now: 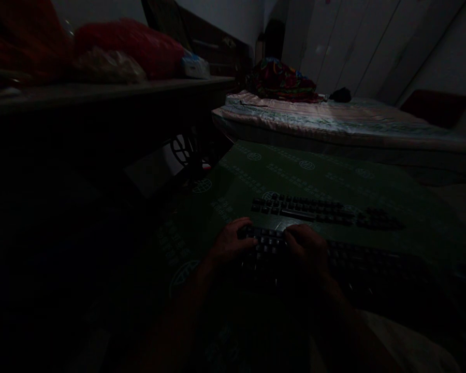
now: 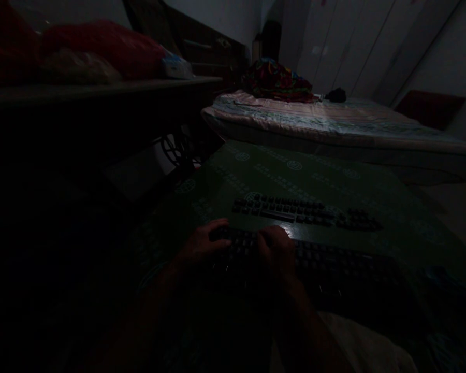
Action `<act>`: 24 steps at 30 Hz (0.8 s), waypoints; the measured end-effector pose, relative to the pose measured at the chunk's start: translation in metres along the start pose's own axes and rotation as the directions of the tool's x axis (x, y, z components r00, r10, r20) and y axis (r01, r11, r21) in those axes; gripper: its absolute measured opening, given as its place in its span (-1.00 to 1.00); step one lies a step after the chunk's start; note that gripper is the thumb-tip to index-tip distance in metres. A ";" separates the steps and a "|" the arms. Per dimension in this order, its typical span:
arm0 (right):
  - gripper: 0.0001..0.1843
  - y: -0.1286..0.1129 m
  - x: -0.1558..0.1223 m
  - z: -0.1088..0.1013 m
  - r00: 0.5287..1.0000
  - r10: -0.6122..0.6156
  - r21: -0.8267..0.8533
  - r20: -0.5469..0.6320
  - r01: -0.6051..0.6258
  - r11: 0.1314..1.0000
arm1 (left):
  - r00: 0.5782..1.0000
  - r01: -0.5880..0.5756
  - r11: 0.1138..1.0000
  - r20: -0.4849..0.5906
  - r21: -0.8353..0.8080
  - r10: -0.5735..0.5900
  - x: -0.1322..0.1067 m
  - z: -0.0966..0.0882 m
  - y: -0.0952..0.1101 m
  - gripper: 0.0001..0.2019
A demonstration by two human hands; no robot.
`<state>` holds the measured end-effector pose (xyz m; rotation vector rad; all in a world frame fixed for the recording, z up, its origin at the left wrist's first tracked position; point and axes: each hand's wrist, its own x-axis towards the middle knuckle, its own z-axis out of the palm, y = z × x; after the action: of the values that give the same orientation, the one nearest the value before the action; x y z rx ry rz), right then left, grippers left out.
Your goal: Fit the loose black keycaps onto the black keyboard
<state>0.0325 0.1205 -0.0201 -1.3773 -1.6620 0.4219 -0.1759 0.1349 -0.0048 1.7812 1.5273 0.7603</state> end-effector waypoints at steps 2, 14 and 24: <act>-0.81 0.000 0.000 0.000 1.000 0.004 -0.002 -0.001 -0.004 1.000 | 1.000 0.009 1.000 -0.015 -0.005 -0.009 0.000 0.000 0.001 -0.49; -0.79 -0.001 0.000 0.000 1.000 -0.004 0.010 0.005 0.004 1.000 | 0.997 0.027 1.000 -0.067 -0.012 -0.028 0.002 0.004 0.002 -0.54; -0.81 0.000 0.001 0.000 1.000 -0.002 -0.011 0.014 0.003 1.000 | 0.995 -0.025 0.999 -0.102 -0.047 0.020 0.003 0.004 -0.002 -0.71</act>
<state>0.0327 0.1212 -0.0196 -1.3833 -1.6793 0.4219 -0.1734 0.1379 -0.0093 1.7505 1.5430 0.9040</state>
